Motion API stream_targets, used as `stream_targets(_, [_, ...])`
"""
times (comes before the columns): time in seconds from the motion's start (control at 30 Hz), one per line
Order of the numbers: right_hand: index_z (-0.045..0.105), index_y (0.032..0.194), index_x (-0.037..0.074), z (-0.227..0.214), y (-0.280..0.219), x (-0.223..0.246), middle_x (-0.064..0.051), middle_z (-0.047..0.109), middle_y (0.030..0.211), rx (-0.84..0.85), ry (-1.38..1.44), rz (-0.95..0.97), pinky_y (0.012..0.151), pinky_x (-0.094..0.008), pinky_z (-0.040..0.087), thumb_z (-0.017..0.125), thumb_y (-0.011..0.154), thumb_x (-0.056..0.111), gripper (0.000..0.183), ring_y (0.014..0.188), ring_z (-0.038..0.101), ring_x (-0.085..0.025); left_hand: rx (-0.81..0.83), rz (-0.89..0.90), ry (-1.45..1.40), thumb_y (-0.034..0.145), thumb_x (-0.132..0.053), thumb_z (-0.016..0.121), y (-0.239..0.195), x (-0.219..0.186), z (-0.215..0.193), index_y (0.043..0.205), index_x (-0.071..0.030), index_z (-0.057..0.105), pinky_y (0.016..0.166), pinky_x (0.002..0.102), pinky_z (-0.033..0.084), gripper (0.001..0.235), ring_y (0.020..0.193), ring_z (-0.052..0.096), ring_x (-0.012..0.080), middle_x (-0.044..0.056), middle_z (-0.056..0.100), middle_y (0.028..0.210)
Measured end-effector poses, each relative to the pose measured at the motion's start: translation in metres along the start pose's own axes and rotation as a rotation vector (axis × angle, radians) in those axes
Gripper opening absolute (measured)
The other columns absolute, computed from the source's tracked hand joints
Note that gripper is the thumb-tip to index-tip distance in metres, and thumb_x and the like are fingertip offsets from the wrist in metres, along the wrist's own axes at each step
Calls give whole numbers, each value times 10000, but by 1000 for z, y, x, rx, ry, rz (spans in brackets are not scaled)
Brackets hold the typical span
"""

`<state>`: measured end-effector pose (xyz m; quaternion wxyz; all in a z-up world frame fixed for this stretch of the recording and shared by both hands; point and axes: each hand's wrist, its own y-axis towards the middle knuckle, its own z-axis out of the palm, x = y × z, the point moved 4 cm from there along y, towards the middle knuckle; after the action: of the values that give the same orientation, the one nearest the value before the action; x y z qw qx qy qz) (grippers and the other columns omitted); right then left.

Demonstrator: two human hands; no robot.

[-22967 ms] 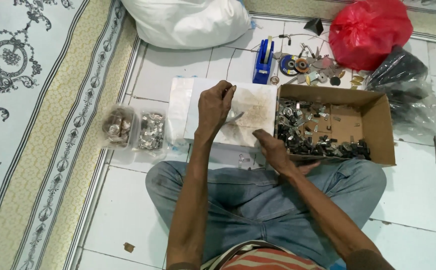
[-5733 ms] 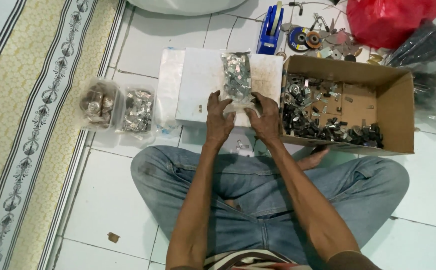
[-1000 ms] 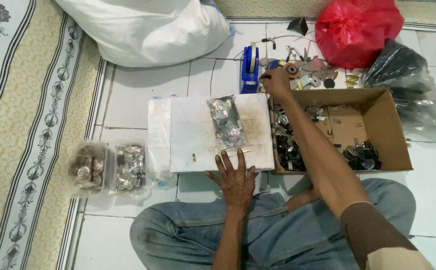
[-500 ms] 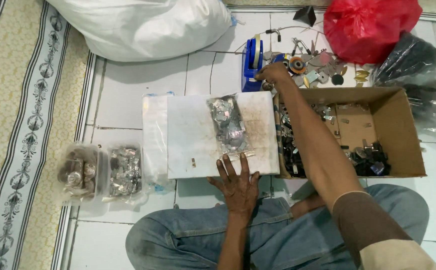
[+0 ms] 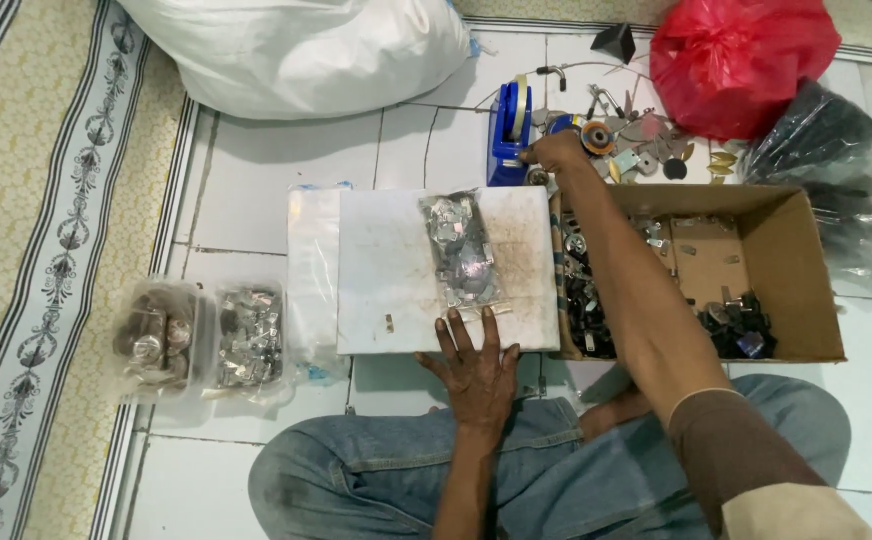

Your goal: The person sorts through piles of small metal hinge-like components on a white board on the floor, picking them up individually and placing them into a small plastic bag.

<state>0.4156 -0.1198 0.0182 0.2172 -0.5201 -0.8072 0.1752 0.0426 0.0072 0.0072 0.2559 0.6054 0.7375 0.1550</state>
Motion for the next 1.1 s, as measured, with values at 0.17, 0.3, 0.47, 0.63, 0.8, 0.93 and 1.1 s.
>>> stream_targets(0.17, [754, 991, -81, 32, 28, -39, -148, 750, 1021, -308, 876, 481, 835, -321, 552, 881, 785, 158, 340, 860, 694, -240, 29, 20, -45, 992, -588, 506, -2, 2, 3, 1586, -244, 394, 1054, 844, 171, 696, 1535, 196, 458, 259, 245, 1648])
stream_targets(0.3, [771, 953, -67, 30, 18, -32, -95, 742, 872, -273, 885, 497, 722, -302, 530, 880, 783, 151, 297, 706, 643, -205, 38, 10, -57, 996, -582, 508, -1, 2, 1, 1596, -251, 377, 1077, 826, 150, 697, 1540, 195, 445, 249, 263, 1640])
stream_targets(0.47, [665, 1115, -104, 20, 10, -10, -135, 731, 997, -129, 761, 550, 760, -193, 499, 888, 741, 281, 582, 878, 678, -147, 44, 12, -52, 987, -581, 517, -1, 1, 1, 1579, -241, 399, 1083, 836, 125, 693, 1537, 208, 450, 256, 285, 1625])
stream_targets(0.63, [761, 965, 168, 110, 127, -107, -10, 773, 850, -193, 573, 671, 611, -326, 616, 1008, 339, 643, 823, 758, 763, -160, 43, 9, -48, 969, -592, 537, -2, 2, 0, 1585, -247, 391, 1074, 833, 160, 721, 1544, 199, 452, 261, 286, 1627])
stream_targets(0.8, [756, 902, 146, 99, 113, -100, -38, 774, 808, -141, 641, 664, 648, -341, 637, 1039, 368, 609, 761, 720, 770, -192, 35, 3, -23, 984, -592, 493, -1, 1, 3, 1565, -250, 403, 1075, 826, 191, 680, 1537, 239, 434, 252, 300, 1625])
stream_targets(0.93, [707, 1195, -15, 79, 82, -71, -130, 767, 1075, -91, 570, 640, 763, -338, 605, 992, 550, 605, 939, 948, 759, -210, 55, -6, 0, 985, -604, 486, -2, 1, 2, 1572, -265, 387, 1095, 815, 195, 685, 1545, 225, 426, 239, 303, 1623])
stream_targets(1.1, [699, 1192, -45, 85, 96, -75, -175, 751, 1111, -110, 659, 633, 792, -382, 584, 1028, 525, 554, 956, 1001, 744, -254, 37, -10, -9, 953, -605, 536, -1, 0, 1, 1573, -263, 391, 1098, 817, 194, 723, 1538, 237, 429, 243, 293, 1631])
